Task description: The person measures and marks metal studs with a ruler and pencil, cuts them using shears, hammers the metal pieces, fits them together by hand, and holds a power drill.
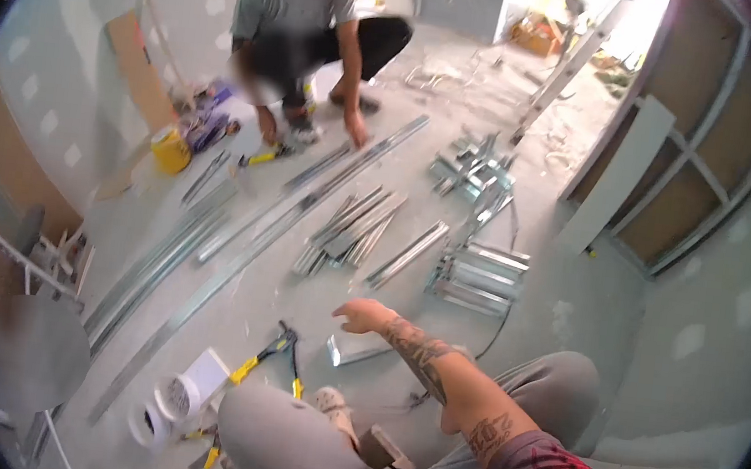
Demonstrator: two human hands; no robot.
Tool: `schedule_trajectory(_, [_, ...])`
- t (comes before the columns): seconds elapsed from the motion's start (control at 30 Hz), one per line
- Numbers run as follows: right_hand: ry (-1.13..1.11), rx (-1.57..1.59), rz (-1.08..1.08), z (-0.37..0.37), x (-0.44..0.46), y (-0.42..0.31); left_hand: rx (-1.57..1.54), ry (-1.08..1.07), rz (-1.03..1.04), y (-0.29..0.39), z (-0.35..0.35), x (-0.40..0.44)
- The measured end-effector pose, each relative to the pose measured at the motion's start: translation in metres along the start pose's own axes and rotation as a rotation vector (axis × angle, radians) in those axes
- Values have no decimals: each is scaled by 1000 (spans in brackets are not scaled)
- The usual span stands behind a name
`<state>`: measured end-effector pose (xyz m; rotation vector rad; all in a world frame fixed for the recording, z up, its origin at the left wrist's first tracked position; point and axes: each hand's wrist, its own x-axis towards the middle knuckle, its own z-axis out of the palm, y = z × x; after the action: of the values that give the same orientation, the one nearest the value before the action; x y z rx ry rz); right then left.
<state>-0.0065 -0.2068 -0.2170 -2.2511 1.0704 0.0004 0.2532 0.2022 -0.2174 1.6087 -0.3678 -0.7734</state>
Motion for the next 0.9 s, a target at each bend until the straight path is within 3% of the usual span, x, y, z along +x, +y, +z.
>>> schedule_trajectory(0.13, [34, 271, 188, 72, -24, 22, -49, 17, 16, 25, -52, -23])
schedule_trajectory(0.2, [335, 347, 214, 84, -34, 21, -77, -8, 29, 39, -65, -23])
schedule_trajectory(0.3, [464, 465, 136, 96, -20, -4, -77, -149, -89, 86, -50, -1])
schedule_trajectory(0.43, [241, 700, -57, 74, -9, -81, -16, -131, -127, 129, 8, 28])
schedule_trajectory(0.47, [287, 715, -199, 86, 0, -87, 33, -178, -67, 127, 11, 45])
schedule_trajectory(0.57, [273, 825, -301, 62, -3, -125, 18, -341, 48, 164, 42, 64])
schedule_trajectory(0.67, [-13, 1021, -214, 29, 2, -148, -94, -504, 101, 215, 78, 72])
schedule_trajectory(0.7, [0, 998, -246, 12, 0, -156, -58, -558, 170, 230, 87, 77])
schedule_trajectory(0.77, [-111, 1262, -120, -27, -17, -177, -17, -619, 321, 270, 119, 74])
schedule_trajectory(0.8, [-107, 1241, -146, -45, -23, -185, 4, -673, 346, 291, 133, 70])
schedule_trajectory(0.87, [-72, 1748, -282, -80, -38, -195, 72, -781, 410, 326, 156, 66])
schedule_trajectory(0.9, [-48, 1839, -362, -99, -48, -199, 118, -836, 448, 341, 168, 65])
